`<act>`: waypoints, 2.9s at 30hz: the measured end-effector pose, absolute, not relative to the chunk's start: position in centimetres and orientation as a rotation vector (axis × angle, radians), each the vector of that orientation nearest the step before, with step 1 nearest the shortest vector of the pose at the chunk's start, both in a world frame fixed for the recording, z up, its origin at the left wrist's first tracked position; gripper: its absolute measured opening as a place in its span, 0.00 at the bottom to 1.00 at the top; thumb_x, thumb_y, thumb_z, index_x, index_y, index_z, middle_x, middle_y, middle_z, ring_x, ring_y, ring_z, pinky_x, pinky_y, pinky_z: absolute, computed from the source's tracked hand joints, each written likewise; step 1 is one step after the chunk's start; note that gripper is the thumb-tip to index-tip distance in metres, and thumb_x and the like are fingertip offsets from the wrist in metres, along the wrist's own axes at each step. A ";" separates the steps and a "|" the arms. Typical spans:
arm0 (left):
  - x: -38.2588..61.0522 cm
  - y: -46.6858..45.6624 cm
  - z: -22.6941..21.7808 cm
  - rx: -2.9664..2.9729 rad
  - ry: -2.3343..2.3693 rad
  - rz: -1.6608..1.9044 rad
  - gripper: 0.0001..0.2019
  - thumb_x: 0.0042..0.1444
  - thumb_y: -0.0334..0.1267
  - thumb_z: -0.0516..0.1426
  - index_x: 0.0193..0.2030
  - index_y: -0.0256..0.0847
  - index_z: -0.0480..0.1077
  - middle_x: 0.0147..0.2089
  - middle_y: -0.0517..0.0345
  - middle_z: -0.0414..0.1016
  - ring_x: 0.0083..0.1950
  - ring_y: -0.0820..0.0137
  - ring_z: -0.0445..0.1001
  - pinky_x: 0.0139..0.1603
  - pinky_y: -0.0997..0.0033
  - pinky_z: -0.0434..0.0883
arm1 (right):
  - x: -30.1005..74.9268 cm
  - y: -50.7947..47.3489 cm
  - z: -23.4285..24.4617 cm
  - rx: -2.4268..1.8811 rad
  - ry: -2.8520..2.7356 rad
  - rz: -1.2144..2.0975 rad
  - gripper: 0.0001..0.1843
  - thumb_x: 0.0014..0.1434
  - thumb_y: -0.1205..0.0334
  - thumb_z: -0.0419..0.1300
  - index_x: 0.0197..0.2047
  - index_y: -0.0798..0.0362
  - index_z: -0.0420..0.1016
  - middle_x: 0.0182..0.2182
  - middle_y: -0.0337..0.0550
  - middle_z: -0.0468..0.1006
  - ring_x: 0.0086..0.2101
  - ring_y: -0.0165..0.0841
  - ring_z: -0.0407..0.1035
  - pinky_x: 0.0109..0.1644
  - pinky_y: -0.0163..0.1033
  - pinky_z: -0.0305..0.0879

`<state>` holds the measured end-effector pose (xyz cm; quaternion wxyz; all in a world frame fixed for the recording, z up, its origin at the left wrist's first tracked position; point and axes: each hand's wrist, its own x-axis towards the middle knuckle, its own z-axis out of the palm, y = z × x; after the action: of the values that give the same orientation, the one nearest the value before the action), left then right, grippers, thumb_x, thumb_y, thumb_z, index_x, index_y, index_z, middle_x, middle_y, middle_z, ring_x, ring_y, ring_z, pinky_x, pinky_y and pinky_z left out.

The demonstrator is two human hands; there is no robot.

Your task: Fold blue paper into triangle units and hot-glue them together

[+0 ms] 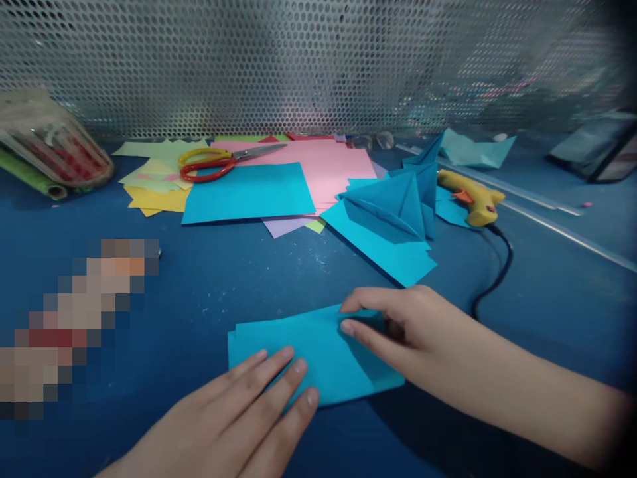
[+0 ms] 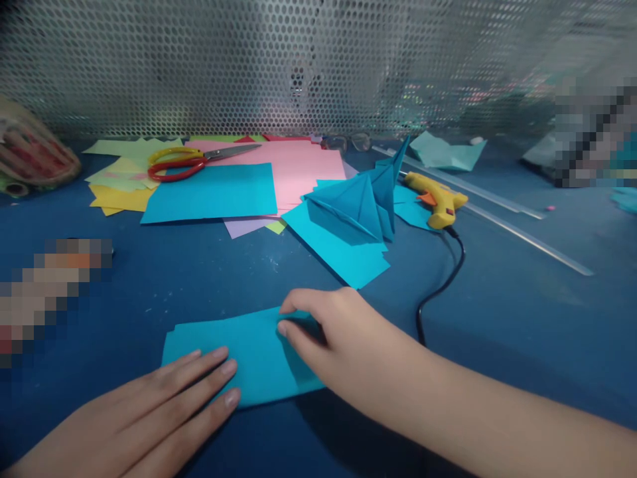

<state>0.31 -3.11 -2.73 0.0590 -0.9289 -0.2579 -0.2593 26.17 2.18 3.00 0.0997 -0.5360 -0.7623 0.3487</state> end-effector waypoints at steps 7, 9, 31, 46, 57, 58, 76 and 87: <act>0.2 -3.1 -2.5 -2.814 -0.785 -0.767 0.24 0.76 0.32 0.39 0.58 0.44 0.76 0.60 0.62 0.80 0.74 0.69 0.61 0.77 0.67 0.52 | 25.9 1.5 2.8 -1.541 -2.295 0.812 0.09 0.64 0.68 0.55 0.37 0.50 0.77 0.17 0.31 0.69 0.15 0.25 0.61 0.17 0.29 0.49; 0.0 -3.2 -2.5 -2.803 -0.785 -0.738 0.24 0.76 0.33 0.39 0.59 0.44 0.75 0.60 0.61 0.80 0.74 0.70 0.61 0.76 0.68 0.51 | 26.0 1.4 2.4 -1.501 -2.296 0.779 0.10 0.65 0.68 0.56 0.43 0.50 0.78 0.20 0.32 0.75 0.17 0.26 0.65 0.18 0.29 0.55; -0.3 -1.1 -0.5 -2.903 -0.849 -0.457 0.19 0.73 0.32 0.43 0.42 0.43 0.75 0.63 0.52 0.77 0.66 0.63 0.74 0.62 0.64 0.75 | 26.0 -0.7 0.9 -1.193 -2.633 -0.071 0.33 0.58 0.83 0.44 0.55 0.57 0.81 0.28 0.45 0.79 0.19 0.32 0.74 0.20 0.34 0.71; 0.1 -3.2 -2.7 -2.920 -1.080 -0.410 0.26 0.63 0.52 0.60 0.67 0.55 0.69 0.70 0.54 0.70 0.70 0.49 0.67 0.67 0.44 0.69 | 25.8 -1.0 0.7 -1.194 -2.604 -0.174 0.32 0.58 0.84 0.43 0.53 0.57 0.81 0.29 0.44 0.80 0.20 0.31 0.74 0.21 0.34 0.71; -0.2 -2.5 -3.1 -2.849 -0.854 -0.431 0.26 0.65 0.28 0.55 0.68 0.49 0.67 0.68 0.47 0.72 0.76 0.50 0.58 0.67 0.45 0.69 | 25.7 -1.1 0.8 -1.158 -2.604 -0.189 0.31 0.52 0.84 0.46 0.51 0.60 0.81 0.26 0.42 0.77 0.19 0.31 0.73 0.20 0.33 0.70; -0.2 -2.5 -3.0 -2.864 -0.862 -0.418 0.26 0.65 0.29 0.55 0.69 0.50 0.67 0.69 0.48 0.71 0.75 0.50 0.59 0.67 0.46 0.69 | 25.7 -1.1 0.8 -1.156 -2.609 -0.188 0.32 0.51 0.84 0.46 0.51 0.60 0.81 0.26 0.42 0.77 0.19 0.31 0.73 0.21 0.33 0.70; -1.1 -2.8 -2.3 -2.858 -0.880 -0.250 0.27 0.67 0.27 0.46 0.73 0.36 0.60 0.74 0.51 0.63 0.77 0.55 0.55 0.73 0.54 0.63 | 25.9 -1.0 1.0 -1.166 -2.607 -0.146 0.33 0.50 0.84 0.46 0.52 0.59 0.80 0.26 0.43 0.77 0.21 0.32 0.74 0.21 0.33 0.70; -2.6 -1.6 -2.3 -2.934 -0.845 -0.375 0.35 0.63 0.21 0.46 0.77 0.39 0.50 0.75 0.55 0.60 0.77 0.64 0.54 0.72 0.63 0.63 | 25.9 -0.9 0.8 -1.224 -2.595 -0.302 0.28 0.62 0.81 0.44 0.51 0.56 0.82 0.33 0.48 0.80 0.29 0.36 0.77 0.28 0.37 0.74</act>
<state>-2.63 -1.60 -2.28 0.0327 -0.9533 -0.2744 -0.1219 25.91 -0.94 0.79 0.1277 -0.4207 -0.8921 -0.1038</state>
